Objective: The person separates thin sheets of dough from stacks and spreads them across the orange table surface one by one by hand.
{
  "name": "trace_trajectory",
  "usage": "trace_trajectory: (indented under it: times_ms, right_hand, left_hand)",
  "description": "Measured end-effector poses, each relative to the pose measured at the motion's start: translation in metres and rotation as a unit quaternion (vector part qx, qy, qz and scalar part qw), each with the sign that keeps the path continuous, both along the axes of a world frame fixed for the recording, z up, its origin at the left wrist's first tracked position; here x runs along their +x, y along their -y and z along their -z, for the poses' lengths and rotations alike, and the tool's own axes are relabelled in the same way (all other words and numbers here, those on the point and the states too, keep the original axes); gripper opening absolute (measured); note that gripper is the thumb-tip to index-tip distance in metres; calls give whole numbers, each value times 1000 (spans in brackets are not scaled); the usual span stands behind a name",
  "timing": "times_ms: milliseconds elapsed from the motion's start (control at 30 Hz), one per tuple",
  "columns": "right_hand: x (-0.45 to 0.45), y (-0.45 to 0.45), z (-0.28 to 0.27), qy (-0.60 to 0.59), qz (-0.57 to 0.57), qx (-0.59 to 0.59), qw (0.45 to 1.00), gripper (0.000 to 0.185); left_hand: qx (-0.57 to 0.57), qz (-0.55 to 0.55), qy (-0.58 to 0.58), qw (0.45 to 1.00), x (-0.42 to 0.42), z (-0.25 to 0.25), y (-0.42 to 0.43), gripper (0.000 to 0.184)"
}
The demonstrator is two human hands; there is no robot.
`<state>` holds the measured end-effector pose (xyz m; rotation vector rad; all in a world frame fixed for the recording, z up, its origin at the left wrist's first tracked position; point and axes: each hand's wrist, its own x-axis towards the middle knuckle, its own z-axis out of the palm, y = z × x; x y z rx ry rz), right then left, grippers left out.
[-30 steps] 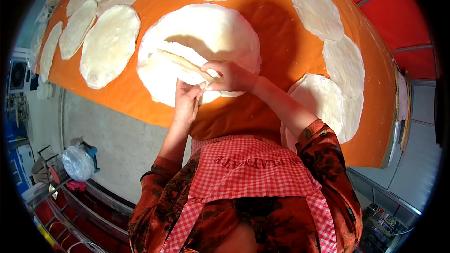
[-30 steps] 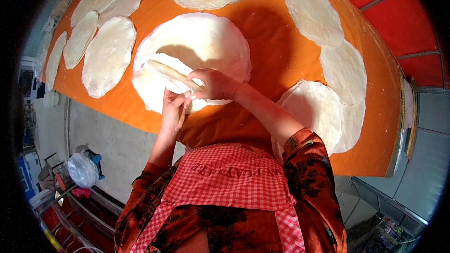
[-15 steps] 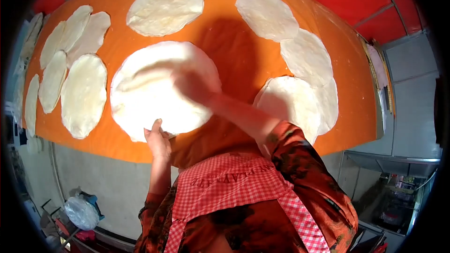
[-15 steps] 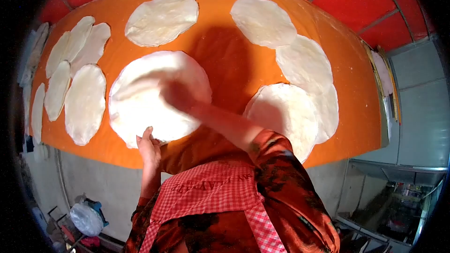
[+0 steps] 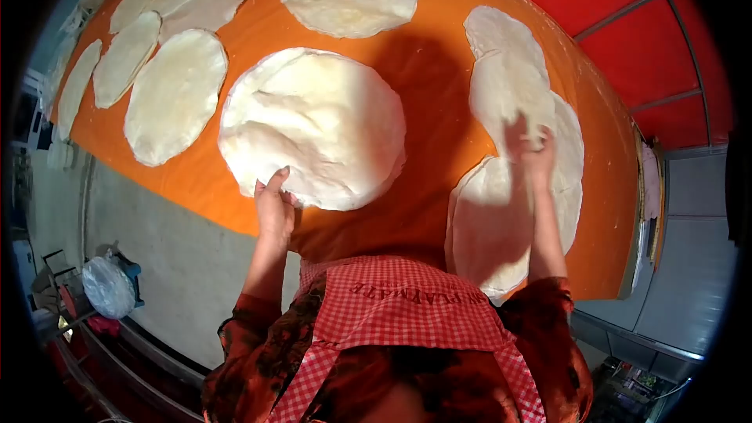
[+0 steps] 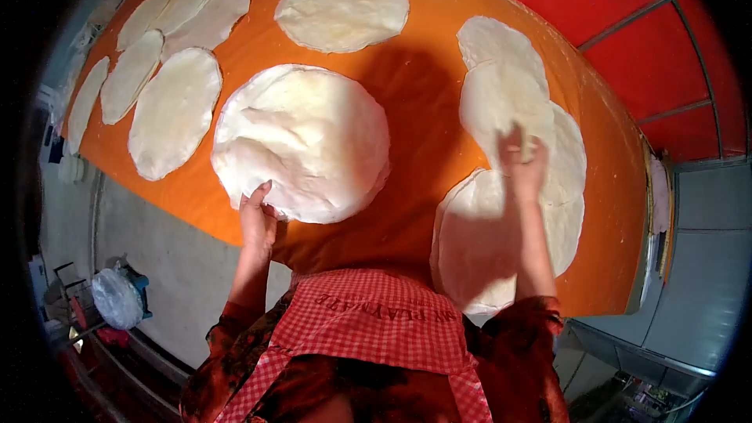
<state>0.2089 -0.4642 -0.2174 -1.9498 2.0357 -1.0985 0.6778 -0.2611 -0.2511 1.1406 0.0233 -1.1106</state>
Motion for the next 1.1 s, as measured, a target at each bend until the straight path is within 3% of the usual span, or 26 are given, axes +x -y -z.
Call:
trace_trajectory:
  times_ms: [33, 100, 133, 200, 367, 500, 700, 800, 900, 1033, 1067, 1100]
  right_hand:
    - [59, -23, -13, 219, -133, 88, 963, 39]
    - [111, -45, 55, 123, -421, 105, 893, 51]
    - [179, -79, -27, 12, -510, 89, 855, 58]
    - [227, -104, -1, -42, -529, 28, 847, 61]
    - [292, -88, 10, 63, -520, 199, 828, 58]
    - [301, -77, 29, 176, -519, 264, 794, 50]
    - [299, -82, 24, 184, -531, 274, 781, 40]
    - [300, -86, 26, 110, -530, 259, 800, 38]
    - [311, -107, 18, -2, -427, 181, 886, 32]
    - [324, -94, -1, -23, -434, 214, 875, 30]
    - [326, -78, 14, 28, -415, 129, 900, 29]
    - [317, -64, -7, -1, -408, 107, 907, 29]
  left_hand:
    - [-3, 0, 2, 1000, -3, -9, 5, 31]
    - [-4, 4, 19, 1000, -9, -25, 14, 30]
    - [-14, 20, 29, 999, -8, -27, 18, 28]
    - [-27, 49, 44, 997, -8, -34, 25, 23]
    - [-66, 87, 17, 994, -6, -36, 36, 18]
    - [-40, 110, 42, 992, -2, -22, 31, 20]
    - [-53, 111, 2, 992, -10, -12, 29, 10]
    - [-72, 100, -14, 992, -10, -16, 30, 9]
    - [-87, 114, -3, 990, -15, -12, 32, 9]
    - [-101, 117, 28, 988, -13, -11, 24, 17]
    - [-105, 100, 41, 989, -12, -15, 21, 17]
    - [-108, 81, 53, 989, -11, -19, 18, 18]
